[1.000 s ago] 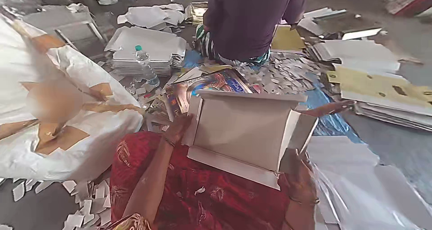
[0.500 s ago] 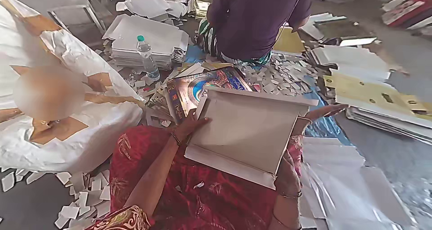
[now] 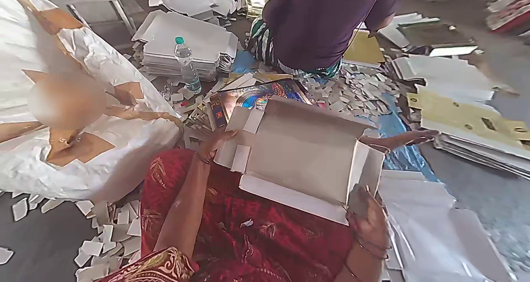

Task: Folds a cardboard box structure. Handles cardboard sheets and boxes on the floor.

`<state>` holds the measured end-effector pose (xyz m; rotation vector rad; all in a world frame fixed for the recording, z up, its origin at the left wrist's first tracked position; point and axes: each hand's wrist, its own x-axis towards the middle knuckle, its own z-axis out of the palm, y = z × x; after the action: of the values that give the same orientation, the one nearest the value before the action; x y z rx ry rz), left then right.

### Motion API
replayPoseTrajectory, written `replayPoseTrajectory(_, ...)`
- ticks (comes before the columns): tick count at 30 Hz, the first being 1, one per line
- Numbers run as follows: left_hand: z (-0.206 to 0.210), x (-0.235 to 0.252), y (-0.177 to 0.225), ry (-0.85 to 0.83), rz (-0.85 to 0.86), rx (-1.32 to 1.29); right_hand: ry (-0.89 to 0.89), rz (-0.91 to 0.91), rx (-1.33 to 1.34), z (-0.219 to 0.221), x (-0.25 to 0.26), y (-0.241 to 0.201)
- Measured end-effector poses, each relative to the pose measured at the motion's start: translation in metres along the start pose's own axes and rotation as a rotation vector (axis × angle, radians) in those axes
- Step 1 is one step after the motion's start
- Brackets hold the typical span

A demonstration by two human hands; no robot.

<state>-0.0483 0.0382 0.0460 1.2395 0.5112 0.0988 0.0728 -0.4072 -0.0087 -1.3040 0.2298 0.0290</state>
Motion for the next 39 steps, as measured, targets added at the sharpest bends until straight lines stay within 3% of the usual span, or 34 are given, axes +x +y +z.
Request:
replayPoseTrajectory(6, 0.005, -0.01, -0.001, -0.067, 0.04, -0.16, -0.06, -0.101, -0.089, 0.004, -0.003, 0.002)
replayPoseTrajectory(11, 0.01, -0.014, -0.005, -0.112, 0.055, -0.211, -0.007, -0.341, -0.694, 0.01, 0.007, 0.019)
replayPoseTrajectory(14, 0.018, -0.008, -0.009, -0.065, 0.007, -0.209, -0.029, -0.562, -0.885, 0.033, -0.004, 0.01)
replayPoseTrajectory(17, 0.022, -0.003, -0.012, -0.089, 0.017, -0.235, -0.203, -0.741, -0.858, 0.089, -0.052, -0.014)
replayPoseTrajectory(20, 0.023, -0.001, -0.011, -0.118, 0.006, -0.234, -0.512, -0.944, -0.804, 0.145, -0.11, -0.02)
replayPoseTrajectory(23, 0.024, -0.003, -0.007, -0.096, 0.023, -0.215, -0.727, -1.146, -0.972, 0.185, -0.143, -0.011)
replayPoseTrajectory(27, 0.019, -0.002, -0.011, -0.099, 0.019, -0.226, -0.751, -1.033, -1.236, 0.21, -0.155, 0.006)
replayPoseTrajectory(30, 0.023, -0.008, -0.007, -0.094, -0.065, -0.22, -0.648, -1.139, -1.17, 0.214, -0.147, 0.019)
replayPoseTrajectory(39, 0.013, 0.0, -0.022, -0.119, -0.023, -0.139, -0.717, -1.341, -1.01, 0.198, -0.149, 0.019)
